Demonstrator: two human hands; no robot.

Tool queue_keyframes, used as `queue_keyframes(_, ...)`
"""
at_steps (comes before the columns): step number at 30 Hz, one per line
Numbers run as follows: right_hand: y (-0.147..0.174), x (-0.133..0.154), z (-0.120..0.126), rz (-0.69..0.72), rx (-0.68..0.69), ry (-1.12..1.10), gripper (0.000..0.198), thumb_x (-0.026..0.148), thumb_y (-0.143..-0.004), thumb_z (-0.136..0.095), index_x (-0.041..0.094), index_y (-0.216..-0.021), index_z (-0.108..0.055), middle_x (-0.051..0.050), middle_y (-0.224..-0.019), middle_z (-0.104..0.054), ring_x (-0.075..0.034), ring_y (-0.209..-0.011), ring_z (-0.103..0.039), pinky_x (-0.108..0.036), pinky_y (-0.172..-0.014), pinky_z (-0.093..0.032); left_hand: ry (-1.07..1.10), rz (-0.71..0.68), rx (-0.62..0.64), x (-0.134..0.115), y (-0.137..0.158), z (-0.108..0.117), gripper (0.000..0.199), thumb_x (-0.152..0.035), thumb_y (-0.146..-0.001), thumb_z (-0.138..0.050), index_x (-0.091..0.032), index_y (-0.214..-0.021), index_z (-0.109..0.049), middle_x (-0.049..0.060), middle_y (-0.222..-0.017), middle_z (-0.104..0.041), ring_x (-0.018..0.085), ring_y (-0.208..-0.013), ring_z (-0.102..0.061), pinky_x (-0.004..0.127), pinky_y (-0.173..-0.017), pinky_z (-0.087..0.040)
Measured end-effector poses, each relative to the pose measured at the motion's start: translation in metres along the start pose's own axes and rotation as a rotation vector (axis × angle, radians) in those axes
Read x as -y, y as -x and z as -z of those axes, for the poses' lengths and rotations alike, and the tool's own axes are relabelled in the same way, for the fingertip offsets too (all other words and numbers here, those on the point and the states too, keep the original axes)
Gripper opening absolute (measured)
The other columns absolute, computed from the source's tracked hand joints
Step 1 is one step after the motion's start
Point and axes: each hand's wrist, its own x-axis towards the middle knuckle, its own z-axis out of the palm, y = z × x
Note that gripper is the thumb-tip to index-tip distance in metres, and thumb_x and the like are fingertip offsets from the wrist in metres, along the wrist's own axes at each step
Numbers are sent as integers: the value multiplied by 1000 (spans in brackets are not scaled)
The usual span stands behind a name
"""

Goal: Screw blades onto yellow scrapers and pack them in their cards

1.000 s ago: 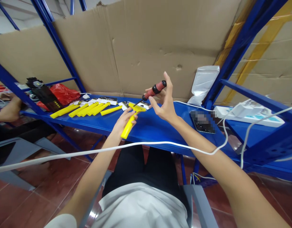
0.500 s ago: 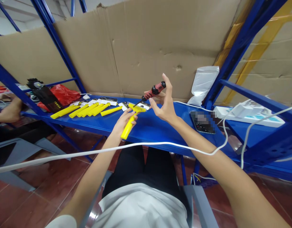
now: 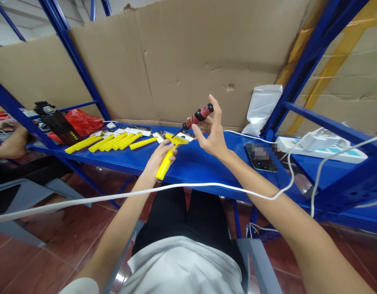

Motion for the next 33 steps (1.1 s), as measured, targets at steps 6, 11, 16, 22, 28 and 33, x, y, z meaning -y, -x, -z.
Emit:
queue_keyframes(6,0,-2,-1,-19,-22,-16,106,84,-100,-71,51,-178,-6,-16,-156,-69,-36,-101,-87,-33,-52,-70,2,11,-16,-1,1,-1,43,-5,-93,-78,-21,-129,-59,10,-111,-77,10,-72,-71,14,-52,-48)
queue_keyframes(11,-1,-6,-1,-20,-46,14,105,90,-96,-70,51,-174,-13,-11,-139,-76,-30,-80,-86,-35,-49,-69,-13,13,-12,-2,1,-2,49,-6,-88,-85,-21,-127,-60,8,-111,-77,10,-72,-71,14,-52,-46)
queue_keyframes(16,0,1,-3,-59,-96,29,96,83,-98,-75,49,-168,-20,-10,-144,-73,-20,-64,-78,-36,-45,-69,4,12,-17,-1,0,-1,49,-6,-87,-86,-21,-127,-61,9,-112,-77,10,-72,-71,14,-52,-46)
queue_keyframes(22,0,-15,-1,-22,-131,23,104,91,-92,-73,49,-171,-20,-9,-132,-77,-25,-71,-81,-35,-44,-67,-20,0,-10,0,0,-1,47,-7,-90,-84,-21,-129,-61,10,-113,-77,11,-73,-71,15,-52,-47)
queue_keyframes(28,-2,-9,1,-23,-74,28,103,84,-100,-70,50,-176,-9,-13,-154,-69,-25,-80,-83,-35,-50,-69,1,6,0,1,-1,1,54,-7,-87,-87,-22,-130,-60,9,-114,-77,11,-74,-72,14,-52,-46)
queue_keyframes(33,0,10,1,-67,-10,8,99,78,-105,-69,45,-174,-7,-15,-152,-69,-19,-73,-79,-31,-46,-65,9,3,-9,1,-1,2,49,-6,-89,-83,-22,-129,-59,10,-115,-77,10,-73,-71,14,-53,-47)
